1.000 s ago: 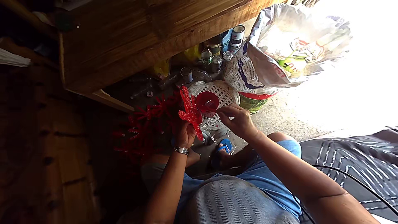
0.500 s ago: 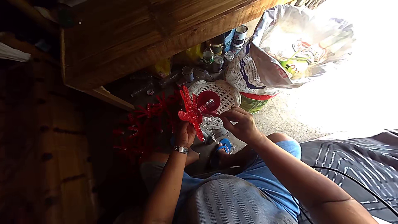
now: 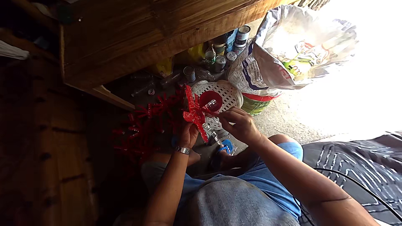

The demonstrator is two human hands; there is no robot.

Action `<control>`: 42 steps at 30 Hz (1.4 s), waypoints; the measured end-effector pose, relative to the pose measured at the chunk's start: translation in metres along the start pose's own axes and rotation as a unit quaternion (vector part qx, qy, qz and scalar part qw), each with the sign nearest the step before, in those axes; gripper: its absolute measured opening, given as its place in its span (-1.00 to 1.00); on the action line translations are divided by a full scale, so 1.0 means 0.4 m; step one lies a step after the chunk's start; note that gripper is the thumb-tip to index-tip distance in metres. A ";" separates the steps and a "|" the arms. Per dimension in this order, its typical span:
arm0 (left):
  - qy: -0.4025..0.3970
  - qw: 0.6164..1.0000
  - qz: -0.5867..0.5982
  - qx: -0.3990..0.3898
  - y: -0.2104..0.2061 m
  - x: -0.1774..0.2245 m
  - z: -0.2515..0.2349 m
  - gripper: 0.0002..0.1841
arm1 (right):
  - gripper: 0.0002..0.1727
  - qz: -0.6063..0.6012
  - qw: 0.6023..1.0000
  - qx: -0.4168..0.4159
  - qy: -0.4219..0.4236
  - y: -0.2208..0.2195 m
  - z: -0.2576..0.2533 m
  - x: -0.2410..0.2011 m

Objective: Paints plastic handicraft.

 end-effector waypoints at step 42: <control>-0.006 1.000 0.010 -0.002 0.016 0.013 0.016 -0.78 | -0.82 0.014 1.000 0.018 -0.004 0.030 -0.014 0.016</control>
Point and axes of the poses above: each hand's wrist, its own z-axis away from the middle knuckle, its own y-axis out of the back of the hand, x = y × z, the point moved 6 cm from there along -z, towards the middle knuckle, and after that the axes turned 1 degree about x, right-handed, at the moved point
